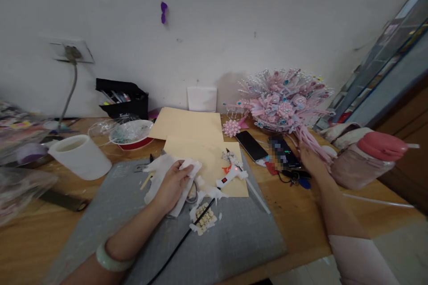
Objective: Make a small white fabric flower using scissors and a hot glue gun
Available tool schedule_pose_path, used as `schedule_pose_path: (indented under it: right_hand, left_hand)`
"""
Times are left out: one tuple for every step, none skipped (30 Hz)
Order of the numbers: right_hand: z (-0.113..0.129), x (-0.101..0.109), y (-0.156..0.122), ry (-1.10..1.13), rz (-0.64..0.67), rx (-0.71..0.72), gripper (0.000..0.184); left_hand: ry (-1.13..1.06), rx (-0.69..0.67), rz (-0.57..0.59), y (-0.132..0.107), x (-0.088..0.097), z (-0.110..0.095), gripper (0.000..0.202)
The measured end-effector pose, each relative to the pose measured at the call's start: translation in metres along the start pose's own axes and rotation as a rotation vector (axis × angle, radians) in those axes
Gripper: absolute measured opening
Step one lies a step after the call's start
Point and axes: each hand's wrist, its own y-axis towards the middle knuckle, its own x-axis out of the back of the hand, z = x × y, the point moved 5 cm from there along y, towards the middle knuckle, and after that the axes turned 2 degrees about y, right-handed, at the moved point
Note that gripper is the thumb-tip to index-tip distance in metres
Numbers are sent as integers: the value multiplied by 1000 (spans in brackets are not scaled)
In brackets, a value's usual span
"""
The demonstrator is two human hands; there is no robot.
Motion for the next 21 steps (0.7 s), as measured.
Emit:
schedule_pose_path:
  right_hand:
    - [-1,-1,0,19,14,-23,57]
    - [-2,-2,0,33,31,-50,58]
    - [-3,-4,0,44,46,-72,61]
    - [-4,-5,1,54,54,-85,63]
    - [-5,-6,1,68,61,-94,65]
    - [-6,-7,1,81,65,-99,65]
    - [-7,-8,2,88,66,-98,66]
    - [-7,-8,3,88,64,-94,66]
    - [-7,-9,3,85,65,-92,65]
    - [-7,-10,4,81,64,-91,64]
    - [-6,-11,5,73,67,-86,62]
    - [-3,-12,6,65,71,-79,59]
    - [-1,-14,7,59,78,-72,57]
    - [3,-15,8,52,86,-67,54]
    - [7,-17,10,44,97,-67,52]
    - [11,-18,13,39,107,-68,51]
    - [15,-19,15,34,115,-71,50]
    - [19,-19,18,30,119,-74,50]
    - [22,-19,21,23,123,-79,51]
    - [25,-19,25,12,128,-86,51]
    - [28,-19,29,0,137,-93,53]
  left_hand:
    - [-3,1,3,0,0,0,26]
    - [-7,2,3,0,0,0,26]
    - [-10,3,3,0,0,0,26]
    - [-14,2,1,0,0,0,26]
    - [-18,2,-1,0,0,0,26]
    - [-19,2,-2,-1,0,-1,26]
    - [-18,0,-3,-1,0,-1,26]
    - [-15,0,-2,-1,0,-1,25]
    - [-12,0,0,-1,-1,-1,24]
    - [-11,-2,0,-1,-1,-1,23]
    - [-11,-3,0,-1,-1,-1,23]
    - [-15,-4,1,-1,-1,-1,23]
    - [-17,-5,3,-1,-1,-1,23]
    - [-17,-5,5,-1,-1,-1,24]
    - [-16,-5,3,-1,-1,-1,24]
    - [-14,-4,0,-1,-1,-2,24]
    - [-10,-3,-2,-1,-1,-2,23]
    - [-7,-5,-4,-1,-1,-2,22]
    - [-4,-7,-3,-1,-1,-2,21]
    - [-2,-9,1,-1,-1,-2,20]
    - [3,-12,7,-1,-1,-2,19]
